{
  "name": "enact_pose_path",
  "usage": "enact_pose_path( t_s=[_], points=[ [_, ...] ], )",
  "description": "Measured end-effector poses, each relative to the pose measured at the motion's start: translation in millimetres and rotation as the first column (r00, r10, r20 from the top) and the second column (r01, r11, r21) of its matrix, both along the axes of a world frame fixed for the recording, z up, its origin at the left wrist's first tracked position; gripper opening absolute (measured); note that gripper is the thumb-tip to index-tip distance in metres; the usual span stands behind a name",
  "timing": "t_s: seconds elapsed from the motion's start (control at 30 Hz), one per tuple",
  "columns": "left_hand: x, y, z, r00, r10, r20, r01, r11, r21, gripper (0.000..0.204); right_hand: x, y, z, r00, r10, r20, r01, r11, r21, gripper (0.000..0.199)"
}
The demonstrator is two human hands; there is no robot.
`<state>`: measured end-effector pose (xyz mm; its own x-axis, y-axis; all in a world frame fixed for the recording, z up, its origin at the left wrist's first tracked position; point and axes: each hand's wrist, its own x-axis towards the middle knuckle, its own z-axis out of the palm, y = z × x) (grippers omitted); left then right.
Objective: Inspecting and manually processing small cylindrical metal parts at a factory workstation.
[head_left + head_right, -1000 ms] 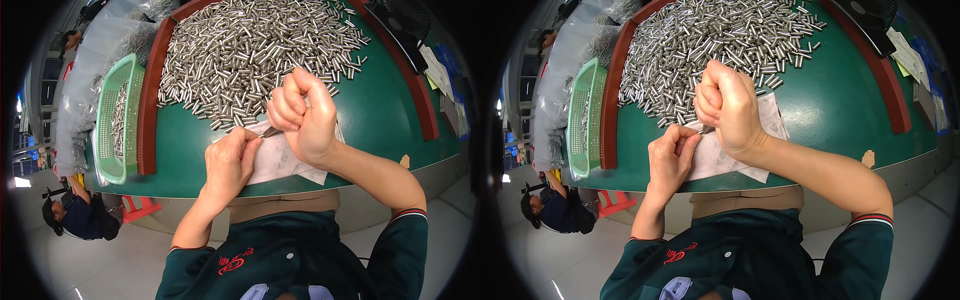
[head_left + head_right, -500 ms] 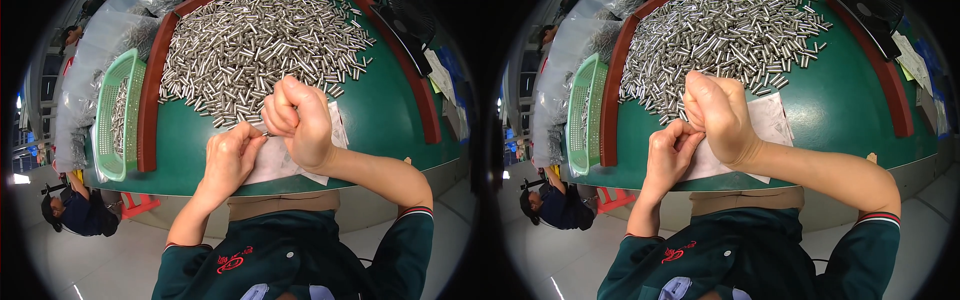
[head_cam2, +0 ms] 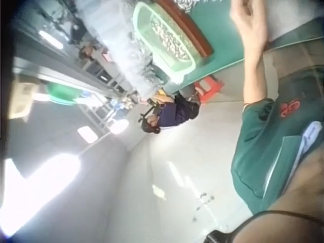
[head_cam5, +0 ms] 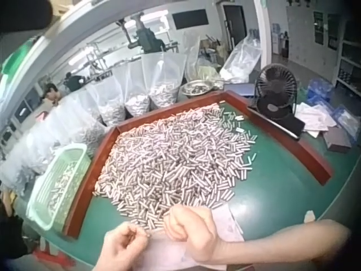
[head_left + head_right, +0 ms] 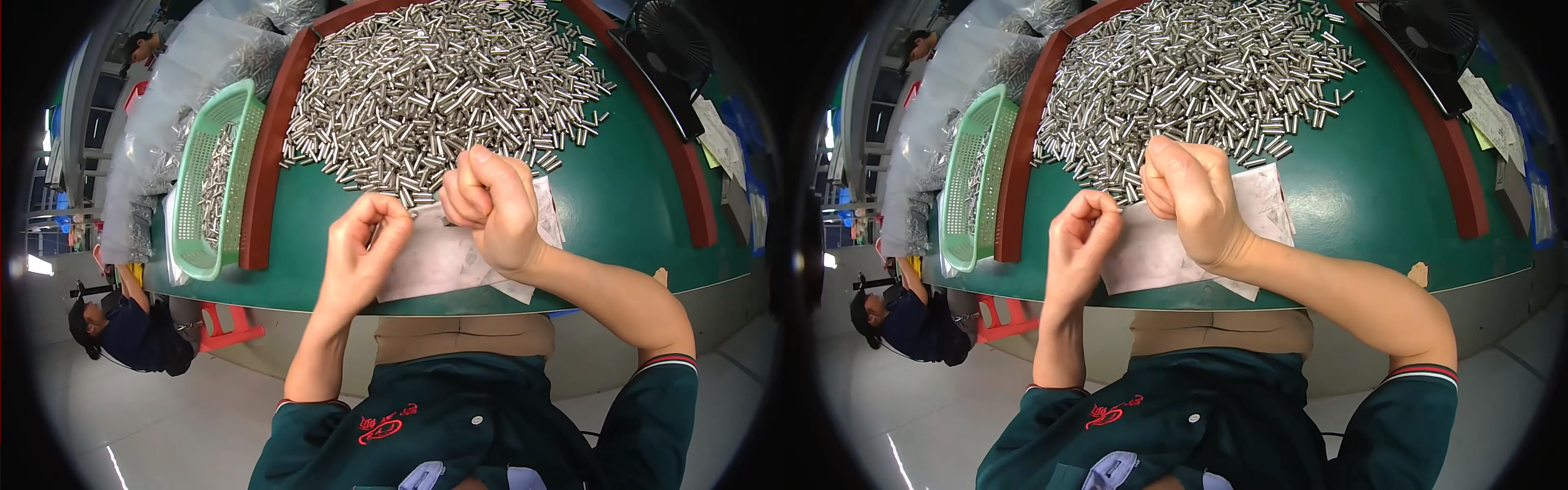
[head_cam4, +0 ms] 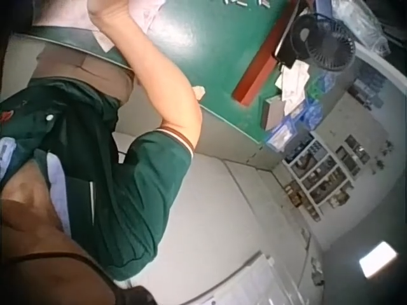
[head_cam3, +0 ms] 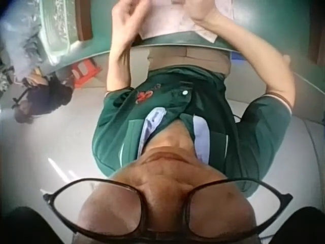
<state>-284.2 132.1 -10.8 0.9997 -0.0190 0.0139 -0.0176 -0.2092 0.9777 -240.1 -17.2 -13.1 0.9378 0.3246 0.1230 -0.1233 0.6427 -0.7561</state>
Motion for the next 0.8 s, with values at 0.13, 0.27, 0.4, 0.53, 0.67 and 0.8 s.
enact_pose_path(
  t_s=[0.13,0.27,0.4,0.53,0.67,0.8],
  points=[
    [6,29,3,0.926,-0.287,-0.245,-0.022,0.606,-0.795,0.01,1,0,1,1.0,0.027,0.005,-0.027,1.0,0.011,0.04],
    [28,38,10,0.938,-0.27,-0.219,-0.041,0.539,-0.841,0.019,2,-2,-2,0.999,0.034,-0.009,-0.034,0.999,0.002,0.041],
    [59,34,32,0.95,-0.228,-0.214,-0.03,0.615,-0.788,0.024,2,-1,0,0.999,0.043,0.0,-0.043,0.999,0.009,0.041],
    [73,26,30,0.99,-0.129,0.055,0.128,0.992,0.019,0.013,5,-3,-2,0.999,0.043,-0.029,-0.042,0.999,0.017,0.041],
    [55,25,27,0.942,-0.333,0.028,0.249,0.755,0.607,0.011,8,-4,-3,0.997,0.063,-0.05,-0.059,0.996,0.064,0.041],
    [51,23,13,0.871,-0.444,0.211,0.182,0.69,0.7,0.01,10,-3,-3,0.997,0.065,-0.039,-0.063,0.996,0.061,0.04]
  ],
)
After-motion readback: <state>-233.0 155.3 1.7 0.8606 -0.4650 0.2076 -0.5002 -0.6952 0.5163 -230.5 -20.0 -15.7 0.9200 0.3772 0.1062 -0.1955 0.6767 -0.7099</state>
